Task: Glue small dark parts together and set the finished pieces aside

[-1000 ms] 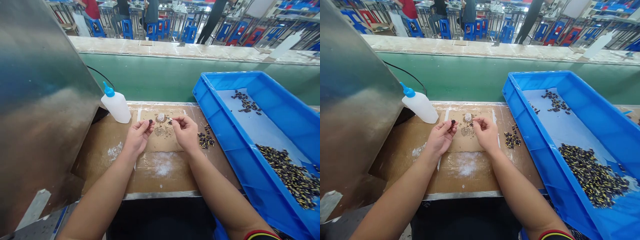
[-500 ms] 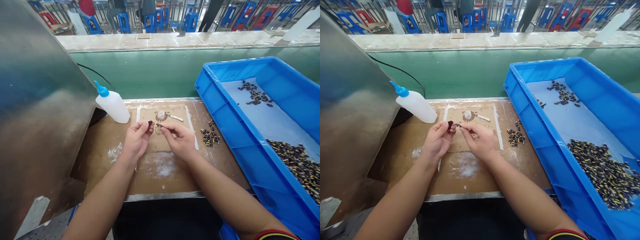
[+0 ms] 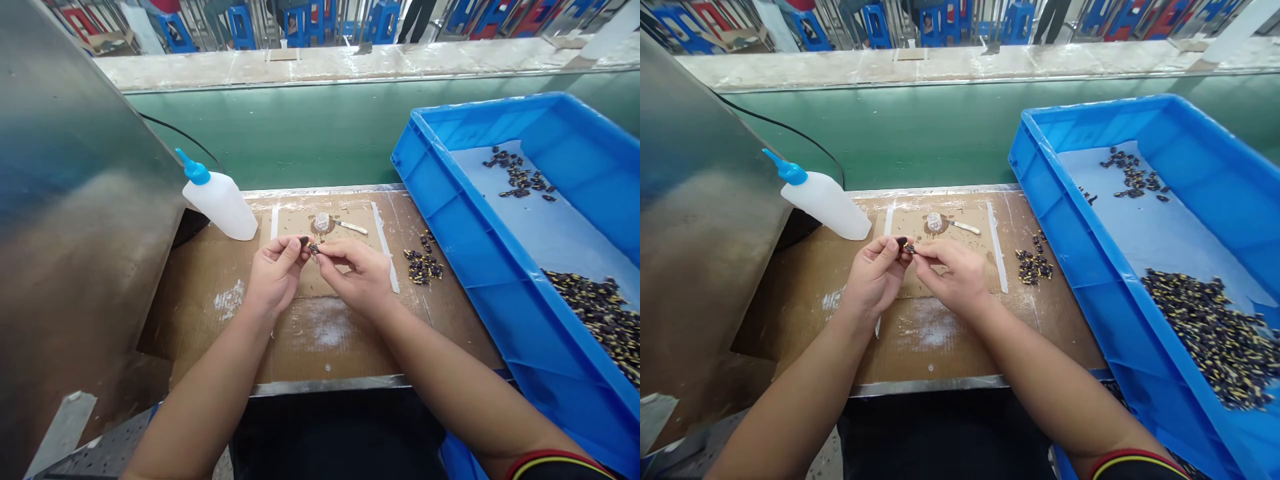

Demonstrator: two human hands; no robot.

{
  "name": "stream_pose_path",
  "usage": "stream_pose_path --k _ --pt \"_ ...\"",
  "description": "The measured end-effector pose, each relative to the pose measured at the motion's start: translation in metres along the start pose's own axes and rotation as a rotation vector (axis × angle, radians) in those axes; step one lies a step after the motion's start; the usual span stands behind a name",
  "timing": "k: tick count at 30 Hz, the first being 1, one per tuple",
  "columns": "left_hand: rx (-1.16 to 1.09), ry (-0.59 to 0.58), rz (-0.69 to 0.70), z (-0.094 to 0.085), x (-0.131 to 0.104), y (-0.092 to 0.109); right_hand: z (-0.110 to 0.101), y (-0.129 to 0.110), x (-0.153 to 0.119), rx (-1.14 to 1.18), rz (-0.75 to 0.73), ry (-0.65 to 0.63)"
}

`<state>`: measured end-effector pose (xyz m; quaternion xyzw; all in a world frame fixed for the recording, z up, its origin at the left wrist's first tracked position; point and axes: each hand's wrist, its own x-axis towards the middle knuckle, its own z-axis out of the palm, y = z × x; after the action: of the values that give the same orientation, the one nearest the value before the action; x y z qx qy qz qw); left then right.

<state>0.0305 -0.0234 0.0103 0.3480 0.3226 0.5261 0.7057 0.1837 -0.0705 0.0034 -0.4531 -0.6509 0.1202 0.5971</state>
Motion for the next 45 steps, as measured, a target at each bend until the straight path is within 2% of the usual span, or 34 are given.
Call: stream_pose_path --k 13,22,33,39,45 --pt "0.027 -0.021 0.006 0.000 -0.001 0.000 -0.001 -0.004 0.004 0.062 0.031 -0.034" --pt "0.083 -0.007 0.067 0.003 -0.001 -0.001 -0.001 0.000 0.001 0.033 0.025 -0.025" --pt "0.100 -0.008 0.072 0.000 -0.002 -0.004 -0.003 -0.002 0.003 -0.017 -0.007 -0.025" --pt "0.283 -0.010 0.221 -0.008 -0.002 -0.015 -0.005 -0.003 0.004 -0.060 -0.019 -0.009" --pt "0.385 -0.131 0.363 -0.008 -0.001 -0.014 -0.008 0.000 0.007 -0.066 -0.033 0.017"
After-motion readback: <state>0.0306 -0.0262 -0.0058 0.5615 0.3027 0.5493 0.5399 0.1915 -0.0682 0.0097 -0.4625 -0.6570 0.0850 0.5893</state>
